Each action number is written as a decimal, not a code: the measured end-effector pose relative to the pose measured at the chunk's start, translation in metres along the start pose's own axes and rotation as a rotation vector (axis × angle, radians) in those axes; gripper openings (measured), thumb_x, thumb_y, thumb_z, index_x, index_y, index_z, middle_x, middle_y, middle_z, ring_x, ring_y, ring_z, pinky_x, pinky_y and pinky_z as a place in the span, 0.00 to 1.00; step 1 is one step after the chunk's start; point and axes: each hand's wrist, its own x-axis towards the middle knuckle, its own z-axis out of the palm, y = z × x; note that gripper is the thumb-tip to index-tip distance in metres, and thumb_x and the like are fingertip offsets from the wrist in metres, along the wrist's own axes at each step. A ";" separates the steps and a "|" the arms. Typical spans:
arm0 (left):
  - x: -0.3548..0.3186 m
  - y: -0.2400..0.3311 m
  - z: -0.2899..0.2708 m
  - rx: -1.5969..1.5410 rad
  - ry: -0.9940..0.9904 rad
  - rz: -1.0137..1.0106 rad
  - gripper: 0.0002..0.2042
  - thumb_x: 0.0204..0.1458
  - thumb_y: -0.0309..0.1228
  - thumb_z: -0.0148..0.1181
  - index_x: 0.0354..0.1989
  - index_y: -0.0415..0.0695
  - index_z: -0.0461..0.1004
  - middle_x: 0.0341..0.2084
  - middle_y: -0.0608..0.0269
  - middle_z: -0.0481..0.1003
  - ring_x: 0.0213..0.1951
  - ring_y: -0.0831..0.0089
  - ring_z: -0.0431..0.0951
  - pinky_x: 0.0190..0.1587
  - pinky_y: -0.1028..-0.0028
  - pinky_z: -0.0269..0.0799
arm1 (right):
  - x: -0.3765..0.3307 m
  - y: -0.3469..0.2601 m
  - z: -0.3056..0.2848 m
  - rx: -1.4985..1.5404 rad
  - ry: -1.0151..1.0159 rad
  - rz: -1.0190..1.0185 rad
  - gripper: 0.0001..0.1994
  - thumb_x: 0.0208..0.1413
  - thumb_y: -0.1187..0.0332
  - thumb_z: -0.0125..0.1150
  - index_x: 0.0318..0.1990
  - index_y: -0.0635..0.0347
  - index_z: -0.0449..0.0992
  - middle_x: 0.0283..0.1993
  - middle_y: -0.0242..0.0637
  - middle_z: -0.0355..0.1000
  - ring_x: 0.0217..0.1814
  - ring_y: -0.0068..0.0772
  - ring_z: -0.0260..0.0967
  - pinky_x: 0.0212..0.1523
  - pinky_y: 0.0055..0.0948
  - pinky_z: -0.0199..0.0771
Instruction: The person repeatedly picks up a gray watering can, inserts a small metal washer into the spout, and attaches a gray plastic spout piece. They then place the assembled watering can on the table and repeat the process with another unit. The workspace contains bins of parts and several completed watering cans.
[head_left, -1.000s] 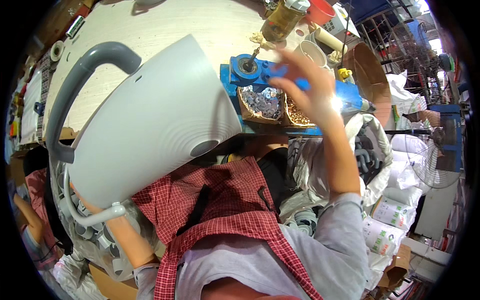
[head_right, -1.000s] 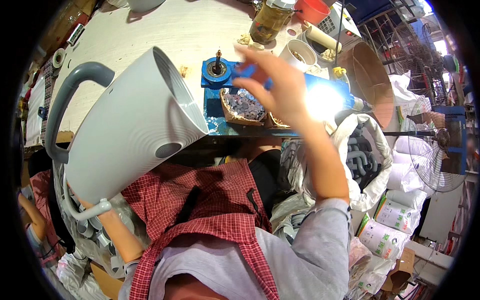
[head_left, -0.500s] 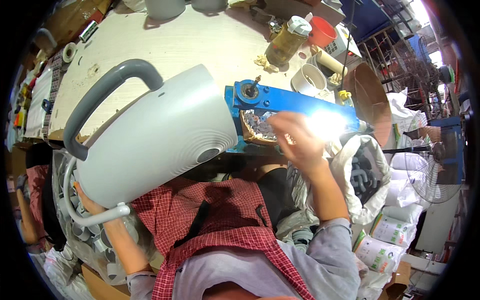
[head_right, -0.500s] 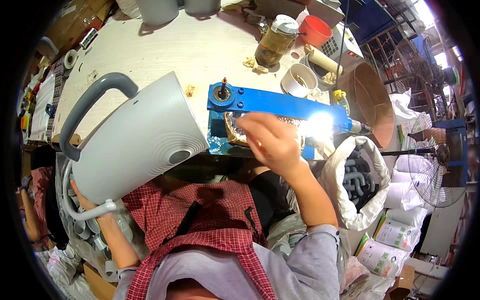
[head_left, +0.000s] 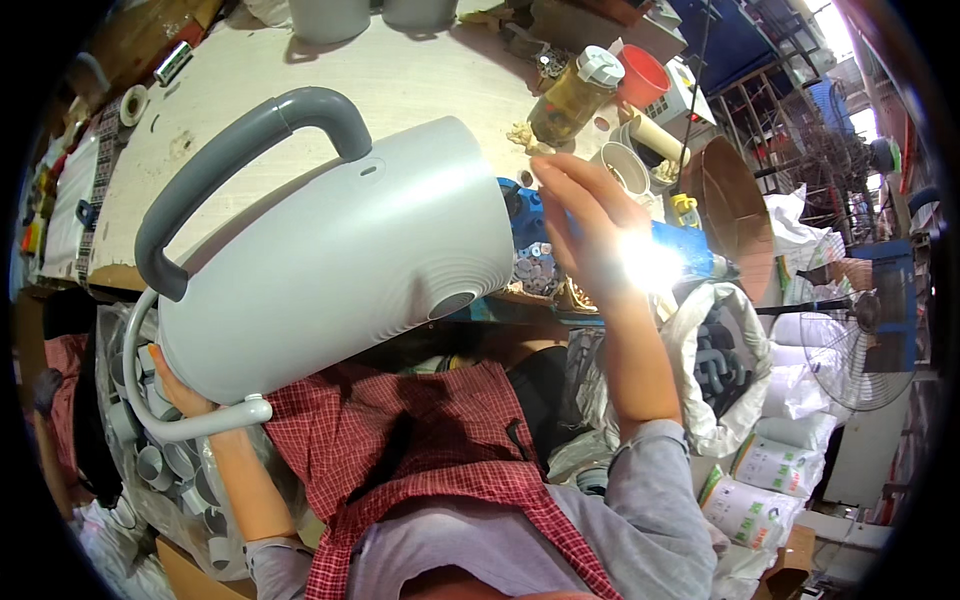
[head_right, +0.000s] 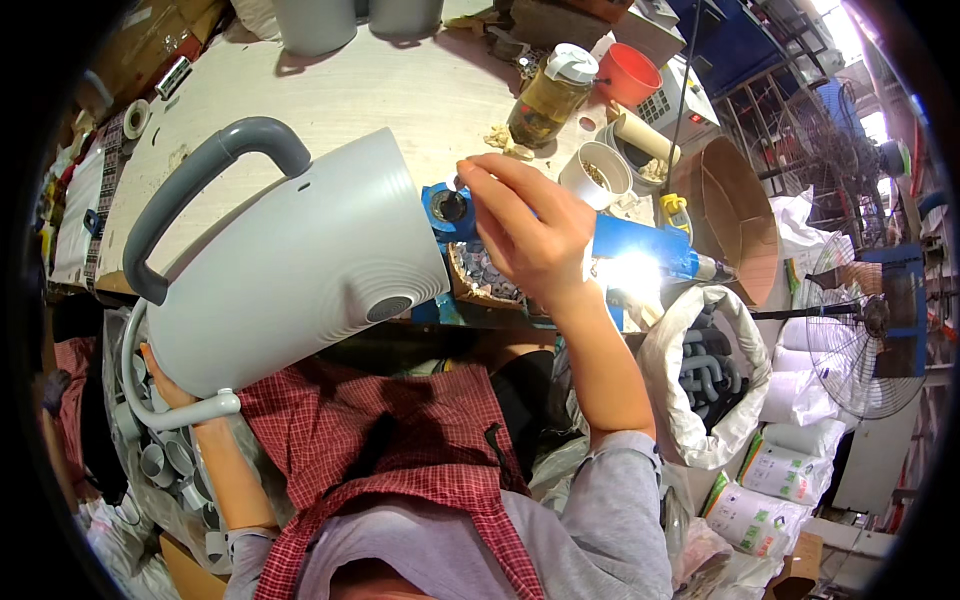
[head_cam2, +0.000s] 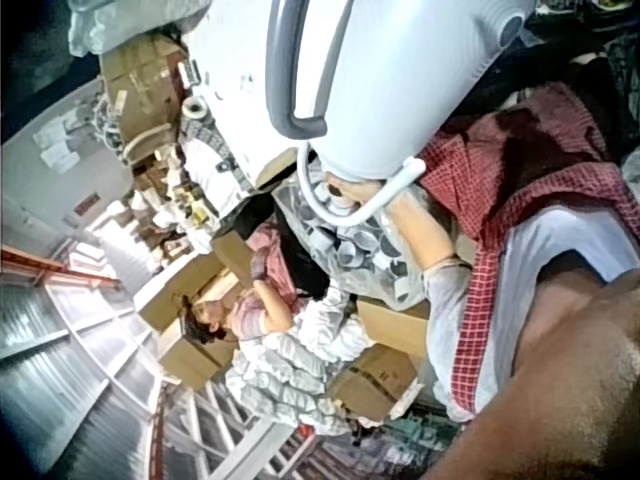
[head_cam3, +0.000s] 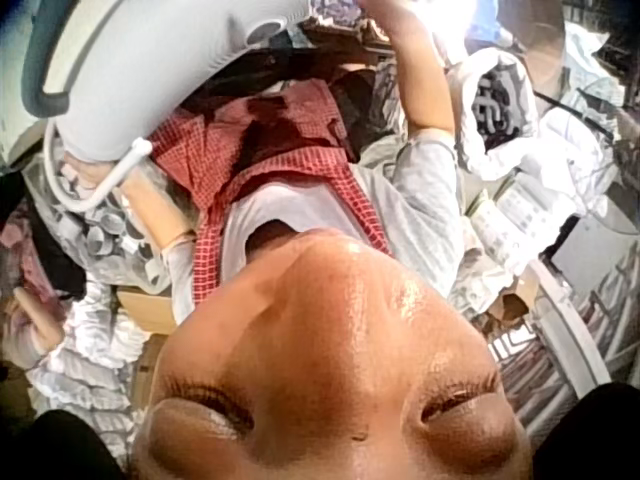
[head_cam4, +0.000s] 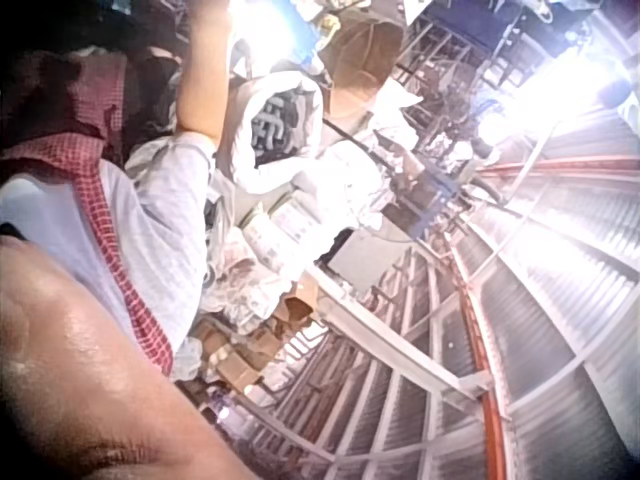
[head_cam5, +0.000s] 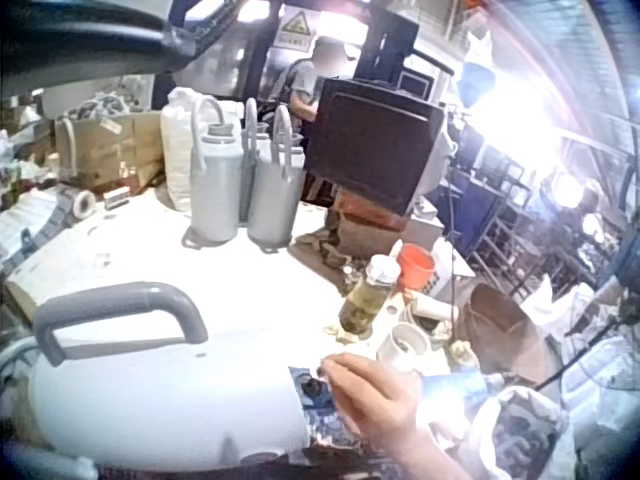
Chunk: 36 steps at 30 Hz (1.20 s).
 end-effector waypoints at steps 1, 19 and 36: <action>0.003 0.000 0.004 -0.024 0.026 -0.004 0.24 0.63 0.49 0.38 0.52 0.41 0.69 0.44 0.57 0.74 0.43 0.68 0.76 0.45 0.69 0.75 | -0.001 -0.003 -0.003 0.001 -0.024 0.046 0.15 0.42 0.80 0.65 0.41 0.63 0.78 0.39 0.41 0.75 0.32 0.33 0.75 0.29 0.24 0.74; 0.004 -0.040 0.089 0.164 -0.250 0.192 0.26 0.61 0.49 0.47 0.36 0.32 0.75 0.29 0.55 0.77 0.28 0.72 0.78 0.30 0.76 0.74 | -0.067 0.006 -0.035 0.481 -0.053 0.759 0.08 0.47 0.76 0.66 0.35 0.68 0.76 0.32 0.36 0.71 0.30 0.24 0.71 0.33 0.21 0.71; 0.018 -0.034 0.087 0.331 -0.223 0.254 0.26 0.62 0.50 0.44 0.30 0.35 0.74 0.24 0.59 0.77 0.26 0.74 0.77 0.26 0.76 0.72 | 0.031 0.012 0.008 1.073 -0.137 0.749 0.19 0.54 0.72 0.62 0.53 0.67 0.71 0.44 0.37 0.74 0.44 0.24 0.72 0.47 0.22 0.75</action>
